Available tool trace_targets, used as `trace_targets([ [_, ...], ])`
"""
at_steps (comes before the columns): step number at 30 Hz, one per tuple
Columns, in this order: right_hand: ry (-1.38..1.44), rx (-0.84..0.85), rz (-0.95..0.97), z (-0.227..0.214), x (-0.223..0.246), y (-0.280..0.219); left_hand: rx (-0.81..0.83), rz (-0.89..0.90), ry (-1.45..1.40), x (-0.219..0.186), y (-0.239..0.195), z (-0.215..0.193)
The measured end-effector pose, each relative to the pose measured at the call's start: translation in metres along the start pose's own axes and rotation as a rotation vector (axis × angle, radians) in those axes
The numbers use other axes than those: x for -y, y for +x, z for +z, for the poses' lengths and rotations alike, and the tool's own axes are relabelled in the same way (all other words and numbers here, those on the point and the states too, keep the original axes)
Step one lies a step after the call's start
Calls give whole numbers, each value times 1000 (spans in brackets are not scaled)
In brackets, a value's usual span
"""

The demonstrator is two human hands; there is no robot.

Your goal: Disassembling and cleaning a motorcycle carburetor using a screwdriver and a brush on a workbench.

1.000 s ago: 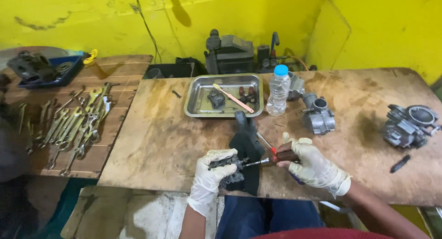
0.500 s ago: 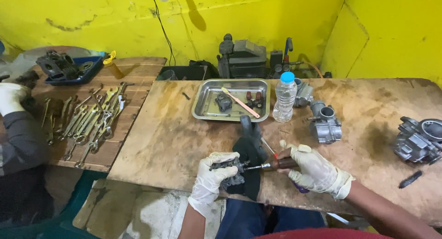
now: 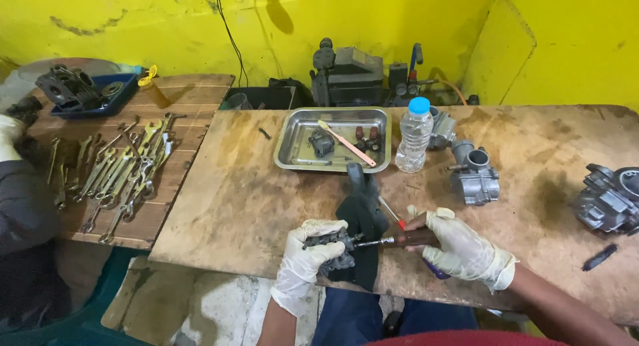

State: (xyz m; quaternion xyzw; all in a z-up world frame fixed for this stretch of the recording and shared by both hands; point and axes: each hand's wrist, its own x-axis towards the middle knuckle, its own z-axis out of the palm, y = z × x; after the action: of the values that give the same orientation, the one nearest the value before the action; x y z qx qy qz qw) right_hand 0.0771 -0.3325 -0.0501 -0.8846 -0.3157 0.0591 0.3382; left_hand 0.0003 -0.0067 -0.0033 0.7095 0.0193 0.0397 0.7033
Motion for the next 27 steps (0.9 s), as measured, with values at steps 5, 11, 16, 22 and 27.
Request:
trace_targets([
  [5, 33, -54, -86, -14, 35, 3, 10, -68, 3, -10, -2, 2],
  [11, 286, 100, 71, -19, 36, -3, 11, -18, 3, -3, 0, 1],
  [16, 67, -79, -45, -18, 38, 3, 26, -30, 37, -15, -2, 3],
  [22, 384, 110, 245, -15, 41, -1, 3, -5, -5, -12, -3, 4],
  [27, 51, -1, -19, -15, 38, 2, 13, -1, 28, -7, -1, 2],
])
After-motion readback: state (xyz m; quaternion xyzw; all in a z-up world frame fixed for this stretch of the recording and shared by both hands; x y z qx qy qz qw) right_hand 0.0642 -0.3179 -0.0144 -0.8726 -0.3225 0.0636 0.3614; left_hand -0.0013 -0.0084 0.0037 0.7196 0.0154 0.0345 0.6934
